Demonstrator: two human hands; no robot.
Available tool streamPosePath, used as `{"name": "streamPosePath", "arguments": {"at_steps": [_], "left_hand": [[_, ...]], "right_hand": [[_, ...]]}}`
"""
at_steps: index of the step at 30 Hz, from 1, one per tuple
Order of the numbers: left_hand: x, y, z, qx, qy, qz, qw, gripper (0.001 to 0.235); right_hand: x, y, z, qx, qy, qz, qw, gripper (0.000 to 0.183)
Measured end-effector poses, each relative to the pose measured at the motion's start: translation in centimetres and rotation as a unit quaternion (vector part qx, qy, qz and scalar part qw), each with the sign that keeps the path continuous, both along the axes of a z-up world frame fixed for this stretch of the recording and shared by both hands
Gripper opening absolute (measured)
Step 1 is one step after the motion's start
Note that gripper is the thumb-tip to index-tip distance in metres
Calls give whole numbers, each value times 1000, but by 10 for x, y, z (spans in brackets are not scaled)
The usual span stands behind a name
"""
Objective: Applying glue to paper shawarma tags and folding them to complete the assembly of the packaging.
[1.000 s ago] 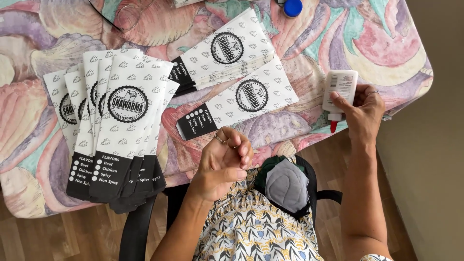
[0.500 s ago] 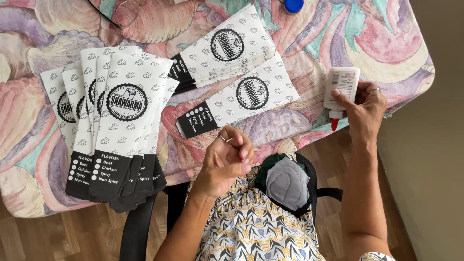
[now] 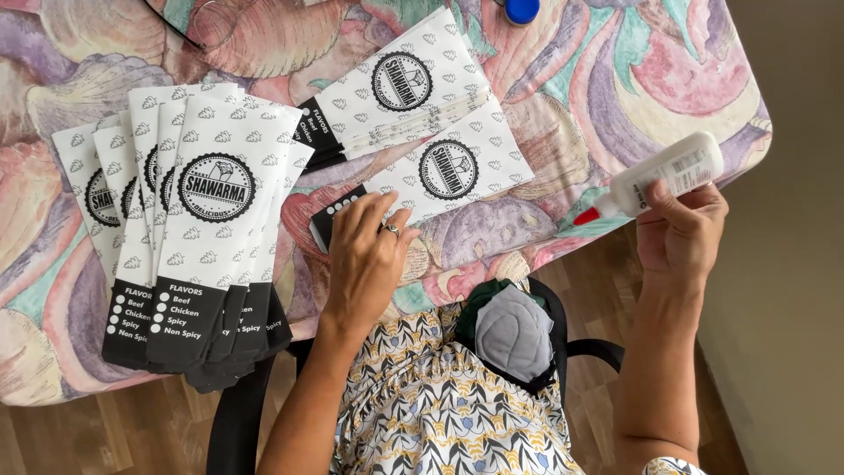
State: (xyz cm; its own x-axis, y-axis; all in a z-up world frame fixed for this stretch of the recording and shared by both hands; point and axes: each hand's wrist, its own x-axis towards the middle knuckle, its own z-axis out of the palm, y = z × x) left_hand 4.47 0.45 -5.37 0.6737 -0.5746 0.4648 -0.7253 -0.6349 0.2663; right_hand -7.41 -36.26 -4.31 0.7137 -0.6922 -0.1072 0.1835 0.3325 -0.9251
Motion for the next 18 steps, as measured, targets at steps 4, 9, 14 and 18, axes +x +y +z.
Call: {"name": "streamPosePath", "arguments": {"at_steps": [4, 9, 14, 18], "left_hand": [[5, 1, -13, 59, 4, 13, 998, 23], [12, 2, -16, 65, 7, 17, 998, 24], [25, 5, -17, -12, 94, 9, 995, 21], [35, 7, -10, -9, 109, 9, 994, 22]], "right_hand": [[0, 13, -1, -40, -11, -5, 999, 25], [8, 30, -13, -155, -46, 37, 986, 36], [24, 26, -73, -275, -127, -4, 953, 45], [40, 60, -56, -266, -108, 6, 958, 46]]}}
